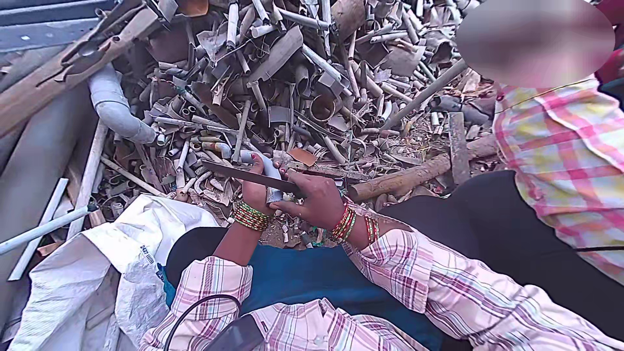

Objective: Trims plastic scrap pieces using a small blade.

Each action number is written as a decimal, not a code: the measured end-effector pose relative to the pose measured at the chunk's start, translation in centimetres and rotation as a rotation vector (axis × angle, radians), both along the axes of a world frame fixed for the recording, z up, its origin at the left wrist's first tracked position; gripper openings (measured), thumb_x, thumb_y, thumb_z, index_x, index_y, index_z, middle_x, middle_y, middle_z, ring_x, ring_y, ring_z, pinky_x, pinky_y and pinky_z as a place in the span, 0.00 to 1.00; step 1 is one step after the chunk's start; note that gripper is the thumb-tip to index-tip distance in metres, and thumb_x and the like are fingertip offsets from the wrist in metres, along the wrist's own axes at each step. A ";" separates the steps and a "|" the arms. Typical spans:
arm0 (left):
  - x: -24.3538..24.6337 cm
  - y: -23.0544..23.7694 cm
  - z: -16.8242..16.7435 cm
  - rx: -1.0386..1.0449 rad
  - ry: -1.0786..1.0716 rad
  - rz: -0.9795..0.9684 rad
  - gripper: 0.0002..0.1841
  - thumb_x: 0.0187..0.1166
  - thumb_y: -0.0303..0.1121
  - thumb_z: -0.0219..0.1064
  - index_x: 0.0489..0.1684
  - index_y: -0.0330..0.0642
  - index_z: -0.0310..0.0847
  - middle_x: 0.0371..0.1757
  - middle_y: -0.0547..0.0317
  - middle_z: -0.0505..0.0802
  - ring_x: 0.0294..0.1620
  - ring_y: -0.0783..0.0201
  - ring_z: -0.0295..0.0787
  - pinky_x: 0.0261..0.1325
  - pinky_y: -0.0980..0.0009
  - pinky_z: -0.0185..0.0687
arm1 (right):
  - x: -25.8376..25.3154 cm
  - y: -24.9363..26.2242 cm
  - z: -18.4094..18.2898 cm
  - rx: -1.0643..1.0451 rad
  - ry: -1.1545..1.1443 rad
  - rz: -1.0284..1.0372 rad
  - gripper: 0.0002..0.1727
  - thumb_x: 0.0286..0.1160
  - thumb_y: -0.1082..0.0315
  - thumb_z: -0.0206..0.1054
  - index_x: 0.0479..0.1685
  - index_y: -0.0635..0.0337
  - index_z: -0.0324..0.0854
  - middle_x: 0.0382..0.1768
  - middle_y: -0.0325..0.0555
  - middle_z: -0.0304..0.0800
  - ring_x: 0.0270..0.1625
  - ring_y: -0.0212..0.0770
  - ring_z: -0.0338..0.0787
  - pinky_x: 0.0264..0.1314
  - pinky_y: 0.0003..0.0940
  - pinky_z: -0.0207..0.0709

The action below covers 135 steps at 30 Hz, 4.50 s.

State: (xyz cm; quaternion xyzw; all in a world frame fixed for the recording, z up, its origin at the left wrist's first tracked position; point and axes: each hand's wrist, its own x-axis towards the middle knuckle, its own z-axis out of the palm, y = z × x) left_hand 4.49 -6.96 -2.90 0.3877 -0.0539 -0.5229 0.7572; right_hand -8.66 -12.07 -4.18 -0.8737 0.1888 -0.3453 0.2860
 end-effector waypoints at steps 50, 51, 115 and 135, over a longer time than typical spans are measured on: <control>0.2 -0.3 0.7 -0.185 0.099 0.050 0.36 0.88 0.66 0.26 0.32 0.52 0.75 0.25 0.65 0.83 0.28 0.68 0.85 0.33 0.73 0.84 | -0.1 -0.6 0.8 -0.170 -0.076 -0.091 0.28 0.59 0.43 0.78 0.31 0.66 0.88 0.22 0.48 0.87 0.23 0.45 0.87 0.24 0.41 0.76; 0.2 -0.2 1.0 -0.153 0.076 0.056 0.35 0.89 0.64 0.26 0.32 0.52 0.74 0.24 0.66 0.84 0.28 0.68 0.86 0.34 0.72 0.85 | -0.1 -0.8 0.9 -0.187 -0.062 -0.062 0.30 0.59 0.42 0.77 0.33 0.66 0.88 0.24 0.49 0.88 0.25 0.45 0.87 0.25 0.41 0.77; 0.2 -0.1 -0.5 -0.057 0.129 0.088 0.36 0.89 0.65 0.24 0.28 0.52 0.70 0.16 0.68 0.77 0.16 0.71 0.77 0.21 0.77 0.74 | 0.3 -0.2 -0.8 -0.381 -0.017 0.056 0.22 0.74 0.46 0.69 0.25 0.57 0.86 0.24 0.46 0.90 0.25 0.46 0.90 0.22 0.39 0.74; 0.0 0.0 0.2 0.052 0.104 0.125 0.32 0.91 0.62 0.28 0.29 0.52 0.70 0.17 0.68 0.76 0.16 0.72 0.76 0.21 0.78 0.73 | 0.3 -0.6 -1.0 -0.295 -0.064 0.144 0.22 0.74 0.50 0.70 0.20 0.59 0.82 0.17 0.45 0.85 0.19 0.44 0.85 0.19 0.38 0.70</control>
